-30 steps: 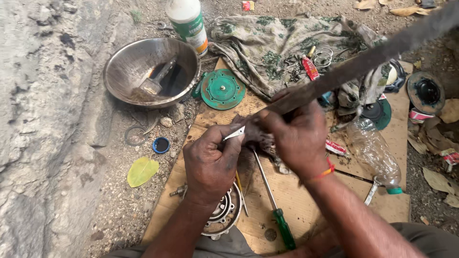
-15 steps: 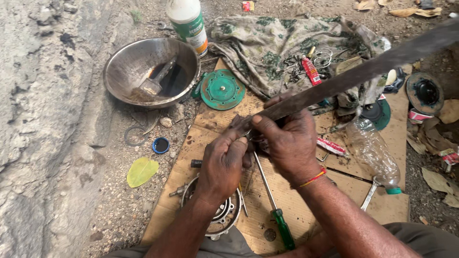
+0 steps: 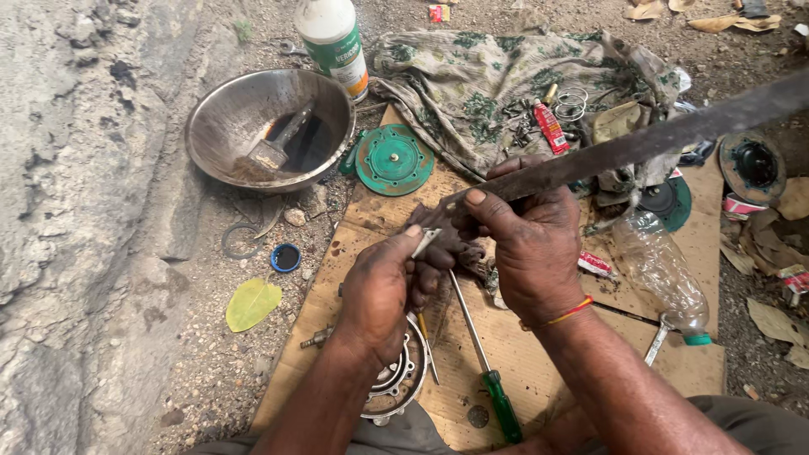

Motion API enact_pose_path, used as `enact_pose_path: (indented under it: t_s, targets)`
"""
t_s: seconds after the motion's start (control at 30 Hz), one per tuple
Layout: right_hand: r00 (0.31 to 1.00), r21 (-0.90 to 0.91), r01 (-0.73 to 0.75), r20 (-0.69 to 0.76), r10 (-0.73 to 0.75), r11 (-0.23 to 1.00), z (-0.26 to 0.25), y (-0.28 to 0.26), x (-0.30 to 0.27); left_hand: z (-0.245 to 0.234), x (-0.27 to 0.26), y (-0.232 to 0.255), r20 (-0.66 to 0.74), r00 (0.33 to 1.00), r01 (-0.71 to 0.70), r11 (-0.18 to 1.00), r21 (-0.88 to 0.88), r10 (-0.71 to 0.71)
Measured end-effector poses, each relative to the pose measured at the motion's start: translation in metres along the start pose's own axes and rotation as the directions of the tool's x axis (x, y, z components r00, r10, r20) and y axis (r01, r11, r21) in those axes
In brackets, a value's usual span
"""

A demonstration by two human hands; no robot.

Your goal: The person disassembles a circular mechanical component using a screwdriver to remove screws. They handle small screws, a metal ring, and internal plates, using a metal rod and a cloth to manipulate and clean the components.

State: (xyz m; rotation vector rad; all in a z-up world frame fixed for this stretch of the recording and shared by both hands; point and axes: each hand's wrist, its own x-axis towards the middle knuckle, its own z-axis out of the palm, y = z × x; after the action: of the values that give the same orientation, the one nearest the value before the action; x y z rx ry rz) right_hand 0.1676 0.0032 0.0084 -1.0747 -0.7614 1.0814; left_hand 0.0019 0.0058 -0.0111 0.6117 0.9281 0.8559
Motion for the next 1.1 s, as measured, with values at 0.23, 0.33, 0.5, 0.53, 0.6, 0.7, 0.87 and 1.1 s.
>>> enact_pose_path:
  t_s: [0.23, 0.33, 0.5, 0.53, 0.6, 0.7, 0.87, 1.1]
  targets:
    - [0.995, -0.043, -0.01, 0.099, 0.014, 0.999, 0.004, 0.006, -0.006, -0.006, 0.004, -0.008, -0.138, 0.99, 0.018, 0.998, -0.066, -0.027]
    - [0.991, -0.124, 0.067, 0.126, -0.051, 0.99, 0.007, 0.009, -0.01, -0.007, 0.004, -0.008, -0.119, 0.993, -0.005, 0.999, -0.052, -0.001]
    - [0.997, -0.004, 0.015, 0.08, -0.015, 1.0, 0.003, 0.011, -0.002, -0.006, 0.004, -0.008, -0.073, 0.991, -0.112, 0.993, 0.034, 0.114]
    - [0.994, -0.035, 0.021, 0.111, -0.017, 0.999, 0.005, 0.012, -0.005, -0.006, 0.001, -0.007, -0.081, 0.992, -0.091, 0.996, 0.01, 0.091]
    - [0.986, -0.095, 0.057, 0.159, -0.042, 0.994, 0.005, 0.012, -0.01, -0.001, 0.001, -0.005, -0.069, 0.996, -0.052, 0.998, -0.029, 0.05]
    - [0.996, -0.162, 0.077, 0.051, -0.07, 0.984, -0.001, 0.01, 0.003, -0.004, 0.001, -0.008, -0.048, 0.992, -0.112, 0.993, 0.031, 0.113]
    - [0.996, -0.248, 0.084, 0.022, -0.081, 0.965, -0.011, 0.009, 0.013, -0.007, 0.013, -0.007, -0.178, 0.983, -0.041, 0.998, 0.037, 0.047]
    - [0.866, 0.352, -0.126, -0.417, 0.276, 0.928, -0.095, 0.031, 0.061, -0.066, 0.032, 0.024, -0.339, 0.909, -0.19, 0.964, 0.184, 0.244]
